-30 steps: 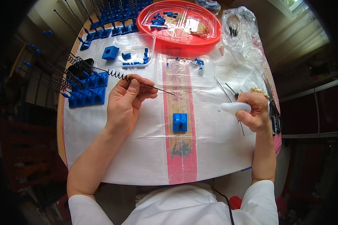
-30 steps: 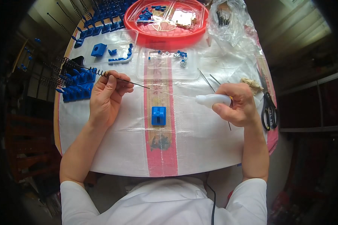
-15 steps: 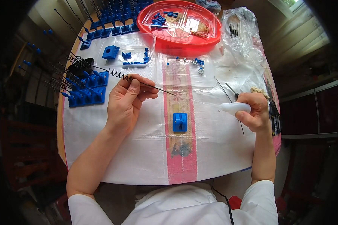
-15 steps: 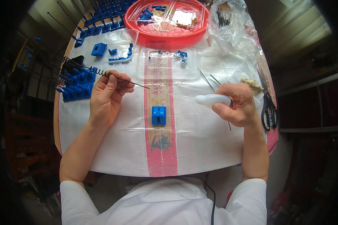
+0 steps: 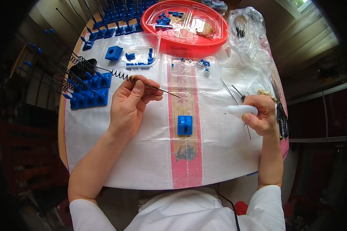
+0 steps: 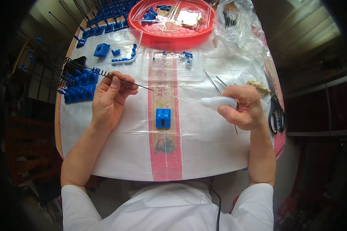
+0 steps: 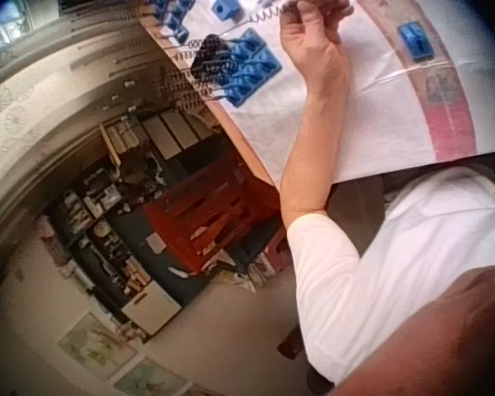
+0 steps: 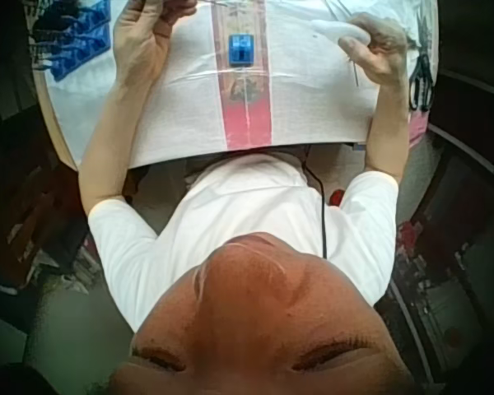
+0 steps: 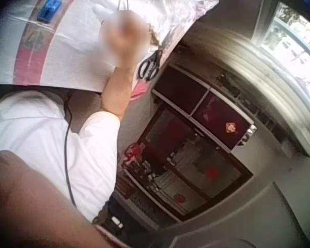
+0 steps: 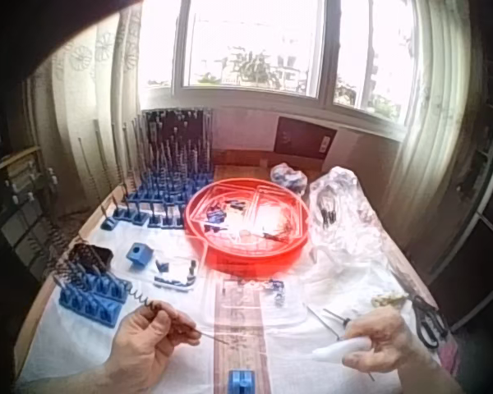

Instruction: Assembling small plastic parts with springs and applying adhesive or lubricant.

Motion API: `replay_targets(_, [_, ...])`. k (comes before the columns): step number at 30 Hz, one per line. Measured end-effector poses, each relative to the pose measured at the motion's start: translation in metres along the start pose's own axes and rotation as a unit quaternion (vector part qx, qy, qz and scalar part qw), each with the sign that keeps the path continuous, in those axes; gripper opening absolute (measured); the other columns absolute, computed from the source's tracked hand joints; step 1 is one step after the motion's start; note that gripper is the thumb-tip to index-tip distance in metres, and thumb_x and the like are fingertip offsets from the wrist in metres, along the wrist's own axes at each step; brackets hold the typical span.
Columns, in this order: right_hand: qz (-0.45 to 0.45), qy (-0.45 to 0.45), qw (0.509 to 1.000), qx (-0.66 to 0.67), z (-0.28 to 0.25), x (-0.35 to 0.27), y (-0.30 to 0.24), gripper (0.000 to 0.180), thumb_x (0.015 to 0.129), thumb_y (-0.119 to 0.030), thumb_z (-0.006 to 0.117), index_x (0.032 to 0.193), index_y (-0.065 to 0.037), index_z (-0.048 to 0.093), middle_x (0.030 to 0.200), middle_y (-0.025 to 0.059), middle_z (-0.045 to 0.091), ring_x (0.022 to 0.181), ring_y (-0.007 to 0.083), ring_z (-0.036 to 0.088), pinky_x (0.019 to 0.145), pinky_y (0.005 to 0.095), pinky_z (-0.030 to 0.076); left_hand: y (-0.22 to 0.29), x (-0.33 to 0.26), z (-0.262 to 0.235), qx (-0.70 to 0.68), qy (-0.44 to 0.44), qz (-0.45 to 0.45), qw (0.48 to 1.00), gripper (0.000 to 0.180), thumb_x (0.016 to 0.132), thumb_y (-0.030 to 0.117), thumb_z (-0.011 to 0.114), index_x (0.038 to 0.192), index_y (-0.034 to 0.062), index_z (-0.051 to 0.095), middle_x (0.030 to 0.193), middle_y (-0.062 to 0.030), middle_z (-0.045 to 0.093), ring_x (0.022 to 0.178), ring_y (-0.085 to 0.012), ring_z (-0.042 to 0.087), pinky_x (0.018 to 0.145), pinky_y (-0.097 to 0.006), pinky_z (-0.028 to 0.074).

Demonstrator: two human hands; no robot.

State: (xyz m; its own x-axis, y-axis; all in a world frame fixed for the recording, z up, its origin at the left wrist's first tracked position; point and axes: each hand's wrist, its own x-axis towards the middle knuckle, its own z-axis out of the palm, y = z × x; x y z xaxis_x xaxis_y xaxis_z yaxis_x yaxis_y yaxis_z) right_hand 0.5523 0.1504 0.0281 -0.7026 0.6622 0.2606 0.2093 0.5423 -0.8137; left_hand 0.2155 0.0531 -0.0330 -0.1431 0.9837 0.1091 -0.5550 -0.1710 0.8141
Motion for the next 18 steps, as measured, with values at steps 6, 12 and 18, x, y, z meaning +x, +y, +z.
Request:
replay_targets(6, [0.000,0.001,1.000,-0.004,-0.0003,-0.0007,0.0010,0.015,0.072,-0.014,0.068,0.071,-0.001,0.062,0.056,-0.0005,0.052,0.049,0.0068,0.046,0.045,0.0241,0.034,0.0002,0.0000,-0.0001,-0.002,-0.001,-0.001,1.000,0.016,0.104,0.015,0.046,0.108,0.0040,0.056,0.106,-0.0156,0.066,0.093,-0.0226,0.069,0.084,-0.034,0.057])
replay_targets(12, [0.004,0.000,1.000,-0.003,0.0002,-0.0004,-0.0001,0.016,0.072,-0.015,0.069,0.071,-0.001,0.062,0.056,0.0001,0.052,0.049,0.0075,0.046,0.046,0.0248,0.034,0.0000,-0.0001,0.0002,0.000,-0.003,0.002,1.000,0.016,0.104,0.016,0.046,0.109,0.0041,0.056,0.105,-0.0155,0.066,0.093,-0.0222,0.069,0.084,-0.034,0.057])
replay_targets(18, [-0.007,0.003,1.000,0.004,0.0005,-0.0004,0.0019,0.016,0.072,-0.015,0.069,0.071,-0.001,0.062,0.056,0.0001,0.053,0.049,0.0077,0.047,0.046,0.0249,0.034,0.0000,0.0000,0.0006,0.000,-0.003,0.002,1.000,0.016,0.104,0.016,0.046,0.109,0.0042,0.056,0.105,-0.0153,0.066,0.093,-0.0224,0.069,0.084,-0.034,0.057])
